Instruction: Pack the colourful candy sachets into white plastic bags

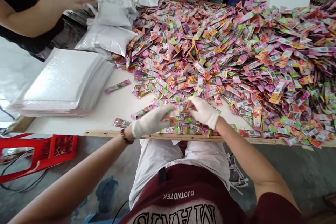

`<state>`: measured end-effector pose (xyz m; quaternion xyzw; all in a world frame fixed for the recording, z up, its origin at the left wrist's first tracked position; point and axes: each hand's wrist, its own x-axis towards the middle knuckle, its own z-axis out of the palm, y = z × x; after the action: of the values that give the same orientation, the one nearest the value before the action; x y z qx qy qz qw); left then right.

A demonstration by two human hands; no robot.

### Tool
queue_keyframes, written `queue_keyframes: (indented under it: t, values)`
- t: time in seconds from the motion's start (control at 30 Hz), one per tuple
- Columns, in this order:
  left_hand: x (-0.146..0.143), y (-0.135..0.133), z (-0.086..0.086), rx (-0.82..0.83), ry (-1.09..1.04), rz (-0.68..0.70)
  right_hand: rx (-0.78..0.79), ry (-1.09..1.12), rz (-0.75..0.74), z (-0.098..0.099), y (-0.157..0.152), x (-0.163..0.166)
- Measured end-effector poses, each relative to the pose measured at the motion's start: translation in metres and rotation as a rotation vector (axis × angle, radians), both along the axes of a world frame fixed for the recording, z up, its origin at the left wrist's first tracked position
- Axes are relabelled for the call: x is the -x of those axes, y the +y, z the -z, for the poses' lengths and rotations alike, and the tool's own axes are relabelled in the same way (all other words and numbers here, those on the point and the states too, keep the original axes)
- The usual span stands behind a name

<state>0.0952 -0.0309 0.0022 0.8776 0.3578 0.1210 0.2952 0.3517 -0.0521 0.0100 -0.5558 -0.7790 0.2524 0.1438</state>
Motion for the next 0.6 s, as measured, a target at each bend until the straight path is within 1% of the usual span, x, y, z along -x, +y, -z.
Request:
queue_keyframes:
  t: [0.03,0.07,0.13,0.17,0.23,0.3,0.33,0.37,0.43,0.47,0.5,0.53,0.6]
  values:
    - [-0.013,-0.004,-0.001,-0.007,0.118,0.071,0.013,-0.056,-0.048,0.004,0.004,0.016]
    - [-0.024,-0.007,-0.002,-0.028,0.243,0.115,0.025,-0.129,-0.081,0.010,0.008,0.030]
    - [-0.036,-0.012,-0.002,-0.085,0.445,0.126,0.059,-0.297,-0.103,0.020,0.013,0.048]
    - [-0.035,-0.014,-0.002,-0.111,0.495,0.115,0.080,-0.369,-0.107,0.024,0.014,0.052]
    - [-0.021,-0.018,-0.003,-0.158,0.480,0.100,0.104,-0.437,-0.130,0.027,0.012,0.048]
    - [0.006,-0.019,-0.004,-0.193,0.341,0.065,0.072,-0.402,-0.175,0.024,0.008,0.032]
    - [0.023,-0.018,-0.004,-0.196,0.241,0.018,0.038,-0.366,-0.193,0.019,0.005,0.021]
    - [0.040,-0.016,-0.004,-0.184,0.135,-0.060,0.002,-0.332,-0.200,0.014,0.004,0.009]
    - [0.070,-0.007,-0.002,-0.134,-0.027,-0.283,-0.048,-0.303,-0.164,0.004,0.007,-0.014]
    - [0.081,0.000,0.000,-0.110,-0.069,-0.393,-0.061,-0.312,-0.128,0.000,0.010,-0.023]
    - [0.089,0.006,0.003,-0.090,-0.084,-0.482,-0.071,-0.330,-0.091,-0.002,0.016,-0.030]
    - [0.094,0.013,0.007,-0.073,-0.074,-0.536,-0.080,-0.348,-0.070,-0.002,0.022,-0.034]
    - [0.095,0.026,0.016,-0.037,-0.003,-0.560,-0.103,-0.378,-0.085,0.002,0.037,-0.033]
